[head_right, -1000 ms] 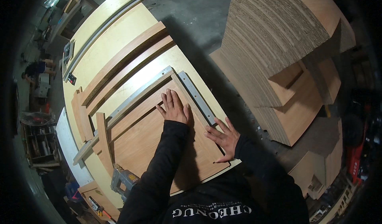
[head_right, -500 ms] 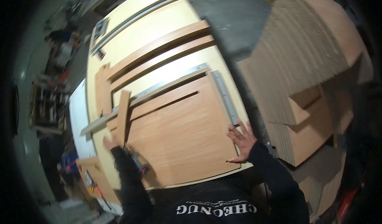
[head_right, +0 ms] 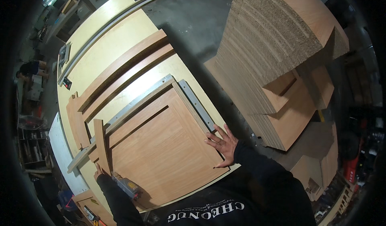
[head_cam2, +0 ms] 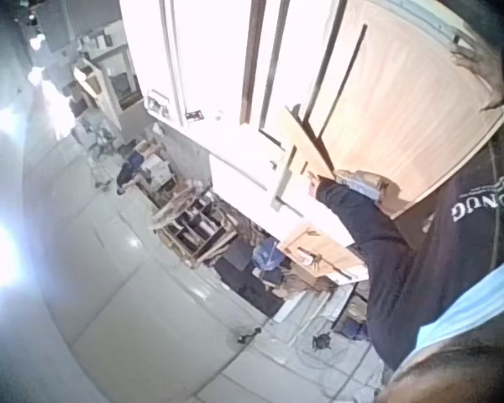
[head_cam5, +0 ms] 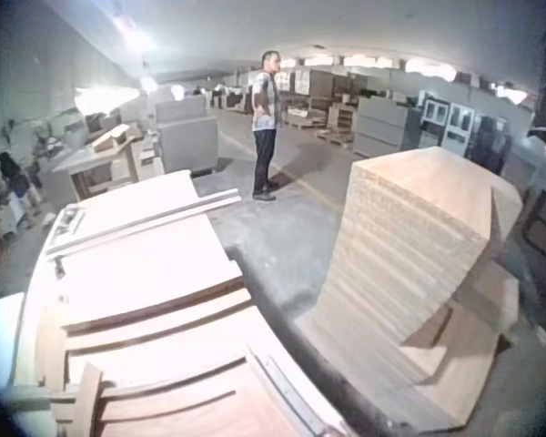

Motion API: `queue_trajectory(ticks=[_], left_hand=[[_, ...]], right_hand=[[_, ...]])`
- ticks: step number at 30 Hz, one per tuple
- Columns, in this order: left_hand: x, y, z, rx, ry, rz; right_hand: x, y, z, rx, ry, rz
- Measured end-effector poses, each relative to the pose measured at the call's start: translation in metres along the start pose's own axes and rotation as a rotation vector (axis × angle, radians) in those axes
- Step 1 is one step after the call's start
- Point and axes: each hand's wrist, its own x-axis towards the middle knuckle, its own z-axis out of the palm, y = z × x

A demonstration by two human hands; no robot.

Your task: The person fastens wooden frame pieces onto a board using a nail gun, taps the edges with a hammer, and stacks the assembled panel. They then position wooden strips onto another board and attach them using the nail gun.

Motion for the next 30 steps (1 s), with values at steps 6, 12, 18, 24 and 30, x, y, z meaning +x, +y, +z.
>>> queue_trajectory(ticks=[6, 12, 18, 24, 30], left_hand=[[-0.045, 0.063, -0.015, 0.033, -0.031, -0.045], [-0.010, 0.018, 0.005, 0.075, 0.101, -0.082], [-0.255, 0.236, 0.086, -0.155, 0.067, 1.253], [-0.361, 0.307, 0.095, -0.098, -0.315, 0.824], [-0.367, 0.292, 0.084, -0.129, -0.300, 0.974]], right_hand=[[-0.006, 0.005, 0.003, 0.008, -0.006, 0.019], [-0.001, 0.002, -0.002, 0.009, 0.059, -0.002], [-0.002, 0.007, 0.002, -0.033, 0.043, 0.002], [0.004, 0.003, 0.000, -0.051, -0.020, -0.002], [-0.008, 0.007, 0.000, -0.045, 0.003, 0.014]])
